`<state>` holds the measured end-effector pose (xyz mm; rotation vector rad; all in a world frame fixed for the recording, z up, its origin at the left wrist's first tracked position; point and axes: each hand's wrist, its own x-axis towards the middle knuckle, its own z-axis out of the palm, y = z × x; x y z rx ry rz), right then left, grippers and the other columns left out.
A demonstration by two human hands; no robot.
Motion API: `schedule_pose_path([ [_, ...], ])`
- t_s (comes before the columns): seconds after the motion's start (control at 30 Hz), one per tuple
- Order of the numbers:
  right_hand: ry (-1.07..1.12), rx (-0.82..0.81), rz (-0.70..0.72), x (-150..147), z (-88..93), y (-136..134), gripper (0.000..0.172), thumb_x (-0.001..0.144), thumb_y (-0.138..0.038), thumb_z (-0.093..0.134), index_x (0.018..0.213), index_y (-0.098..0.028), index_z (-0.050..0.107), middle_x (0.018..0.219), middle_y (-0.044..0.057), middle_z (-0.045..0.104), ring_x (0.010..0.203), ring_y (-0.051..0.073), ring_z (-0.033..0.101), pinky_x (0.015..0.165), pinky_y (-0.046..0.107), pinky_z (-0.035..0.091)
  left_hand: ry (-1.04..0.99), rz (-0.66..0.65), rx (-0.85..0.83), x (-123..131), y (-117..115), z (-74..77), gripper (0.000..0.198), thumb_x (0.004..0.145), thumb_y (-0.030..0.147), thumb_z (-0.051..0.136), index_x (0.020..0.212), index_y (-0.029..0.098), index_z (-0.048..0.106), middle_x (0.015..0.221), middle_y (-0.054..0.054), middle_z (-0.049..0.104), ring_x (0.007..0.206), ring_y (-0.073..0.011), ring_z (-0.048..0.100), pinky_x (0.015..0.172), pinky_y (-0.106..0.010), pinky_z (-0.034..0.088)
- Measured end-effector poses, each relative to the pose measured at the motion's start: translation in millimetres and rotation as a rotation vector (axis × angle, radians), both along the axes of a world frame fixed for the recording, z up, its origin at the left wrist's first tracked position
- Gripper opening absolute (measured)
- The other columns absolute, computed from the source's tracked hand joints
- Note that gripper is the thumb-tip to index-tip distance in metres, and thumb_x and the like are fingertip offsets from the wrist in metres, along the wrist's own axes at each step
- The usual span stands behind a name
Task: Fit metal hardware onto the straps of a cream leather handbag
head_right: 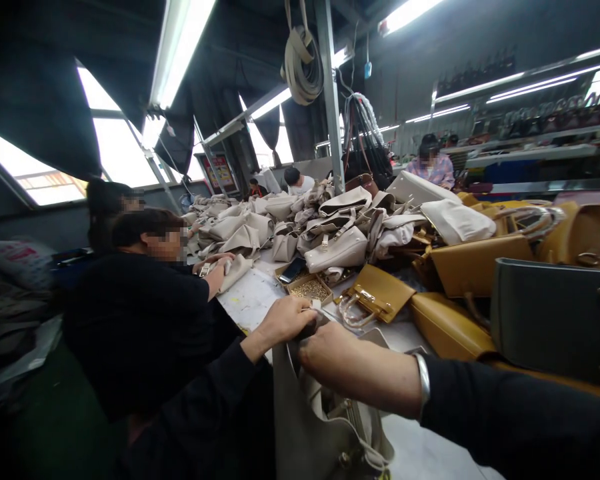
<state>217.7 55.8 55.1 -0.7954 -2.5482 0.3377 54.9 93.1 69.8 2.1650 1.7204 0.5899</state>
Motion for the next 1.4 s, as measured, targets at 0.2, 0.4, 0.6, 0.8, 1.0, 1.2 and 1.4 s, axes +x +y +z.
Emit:
schedule_pose_path([
  [0.2,0.532,-0.283,-0.218,-19.2,-31.8,-10.5,0.01,0.089,-0.017,0.051,0.084,-0.021,0.059,0.077,0.001,0.065,0.072,0.017,0.06,0.066,0.025,0.045,-0.394,0.124,-0.088,-26.9,-4.6,-36.1,0.026,0.08,0.039,0.062,0.068,0.017,0.071,0.062,0.0,0.063,0.061,-0.0154,0.056,0.057,-0.025,0.038],
  [0.4,0.559,-0.414,-0.25,-23.3,-84.4,1.7,0.01,0.09,-0.025,0.057,0.081,-0.021,0.059,0.076,0.0,0.065,0.073,0.019,0.06,0.068,0.028,0.044,-0.699,0.209,-0.272,-38.4,-5.3,-82.5,0.037,0.07,0.05,0.074,0.067,0.014,0.065,0.056,0.001,0.058,0.049,-0.011,0.049,0.048,-0.023,0.038],
  [0.6,0.198,-0.191,-0.225,-16.3,-82.8,4.8,0.011,0.093,-0.017,0.057,0.089,-0.021,0.066,0.083,0.003,0.07,0.077,0.02,0.063,0.069,0.029,0.041,-0.781,0.157,-0.451,-56.2,-11.9,-77.6,0.048,0.065,0.056,0.082,0.078,0.014,0.066,0.059,0.0,0.063,0.047,-0.0114,0.054,0.048,-0.023,0.042],
  [0.8,0.267,-0.272,-0.311,-16.3,-78.7,7.3,0.005,0.095,-0.023,0.06,0.094,-0.022,0.066,0.085,0.003,0.07,0.079,0.02,0.063,0.069,0.028,0.039,-0.746,0.03,-0.435,-56.4,-24.7,-68.8,0.026,0.068,0.028,0.08,0.085,0.014,0.067,0.081,-0.004,0.073,0.072,-0.0151,0.067,0.069,-0.023,0.05],
  [1.0,0.351,-0.312,-0.327,-13.3,-80.3,14.8,0.004,0.095,-0.023,0.062,0.096,-0.021,0.065,0.086,0.003,0.07,0.08,0.02,0.063,0.071,0.028,0.039,-0.18,0.037,-0.003,-43.4,-33.2,-70.7,0.006,0.084,0.02,0.062,0.081,0.018,0.067,0.076,0.0,0.068,0.075,-0.016,0.063,0.072,-0.025,0.046],
  [1.2,0.428,-0.339,-0.31,-12.3,-84.7,18.1,0.006,0.096,-0.022,0.061,0.096,-0.019,0.066,0.088,0.004,0.07,0.082,0.02,0.063,0.073,0.028,0.042,-0.021,-0.005,0.138,-46.9,-33.1,-76.3,0.012,0.09,0.025,0.06,0.095,0.019,0.069,0.089,-0.005,0.073,0.083,-0.0193,0.067,0.077,-0.027,0.047],
  [1.4,0.482,-0.337,-0.254,-11.0,-88.0,19.2,0.006,0.094,-0.018,0.063,0.092,-0.019,0.069,0.087,0.004,0.069,0.082,0.019,0.063,0.075,0.028,0.045,-0.152,0.061,0.098,-43.2,-27.8,-75.4,0.024,0.093,0.034,0.056,0.088,0.017,0.072,0.082,-0.004,0.072,0.078,-0.0186,0.065,0.074,-0.026,0.047],
])
